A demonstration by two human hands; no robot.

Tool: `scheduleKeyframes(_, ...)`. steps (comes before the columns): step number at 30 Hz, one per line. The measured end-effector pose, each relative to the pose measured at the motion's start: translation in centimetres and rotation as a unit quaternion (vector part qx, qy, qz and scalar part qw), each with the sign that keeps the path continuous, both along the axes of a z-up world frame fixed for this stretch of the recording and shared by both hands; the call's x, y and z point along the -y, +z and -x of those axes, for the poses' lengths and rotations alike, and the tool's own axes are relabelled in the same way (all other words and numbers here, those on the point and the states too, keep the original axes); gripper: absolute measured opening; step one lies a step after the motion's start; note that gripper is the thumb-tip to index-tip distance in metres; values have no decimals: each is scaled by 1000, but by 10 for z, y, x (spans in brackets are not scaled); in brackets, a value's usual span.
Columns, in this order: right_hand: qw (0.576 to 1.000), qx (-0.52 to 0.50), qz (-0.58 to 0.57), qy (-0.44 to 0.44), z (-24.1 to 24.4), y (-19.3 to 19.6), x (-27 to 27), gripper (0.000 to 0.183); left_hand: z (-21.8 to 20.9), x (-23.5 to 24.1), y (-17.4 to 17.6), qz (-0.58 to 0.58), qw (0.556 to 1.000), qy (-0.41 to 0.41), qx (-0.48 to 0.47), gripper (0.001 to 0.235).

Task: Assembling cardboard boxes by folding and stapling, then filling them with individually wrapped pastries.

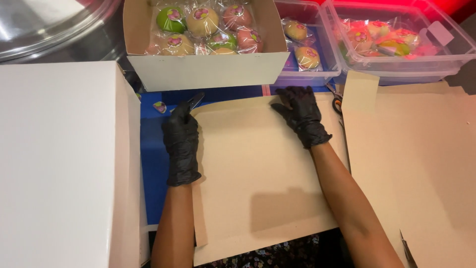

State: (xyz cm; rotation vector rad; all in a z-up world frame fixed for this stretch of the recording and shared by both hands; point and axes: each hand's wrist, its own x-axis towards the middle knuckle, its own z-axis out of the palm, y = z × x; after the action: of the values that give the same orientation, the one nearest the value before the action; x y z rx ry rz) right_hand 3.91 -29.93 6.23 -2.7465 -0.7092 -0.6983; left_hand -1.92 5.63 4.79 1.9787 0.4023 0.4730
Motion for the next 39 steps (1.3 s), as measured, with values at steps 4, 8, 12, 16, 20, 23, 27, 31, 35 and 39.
scheduleKeyframes(4,989,13,-128,-77,-6,0,44,57,19,-16,19,-6,999,32,4,30)
scheduleKeyframes(8,944,-203,-149,-214,-10,-6,47,68,13,-19,10,52,997,33,39,30)
scheduleKeyframes(12,957,-182,-133,-184,-13,-6,36,65,17,-16,9,72,995,31,58,27)
scheduleKeyframes(16,918,-224,-256,-202,-25,-3,45,77,10,-22,-4,90,993,40,72,30)
scheduleKeyframes(20,904,-257,-292,-177,-14,42,75,88,20,-17,2,44,989,8,141,29)
scheduleKeyframes(23,865,-267,-423,-41,26,115,73,89,14,0,7,57,984,-15,170,32)
scheduleKeyframes(27,861,-338,-372,-82,41,145,93,80,31,31,42,128,972,-89,175,32)
scheduleKeyframes(31,870,-314,-360,-125,5,61,107,73,5,36,-9,48,995,-22,79,26)
scheduleKeyframes(35,927,-233,-139,-258,-16,-6,96,56,11,26,28,56,998,-11,8,29)
scheduleKeyframes(39,951,-84,-185,-231,15,-2,50,30,13,24,19,102,994,1,38,30)
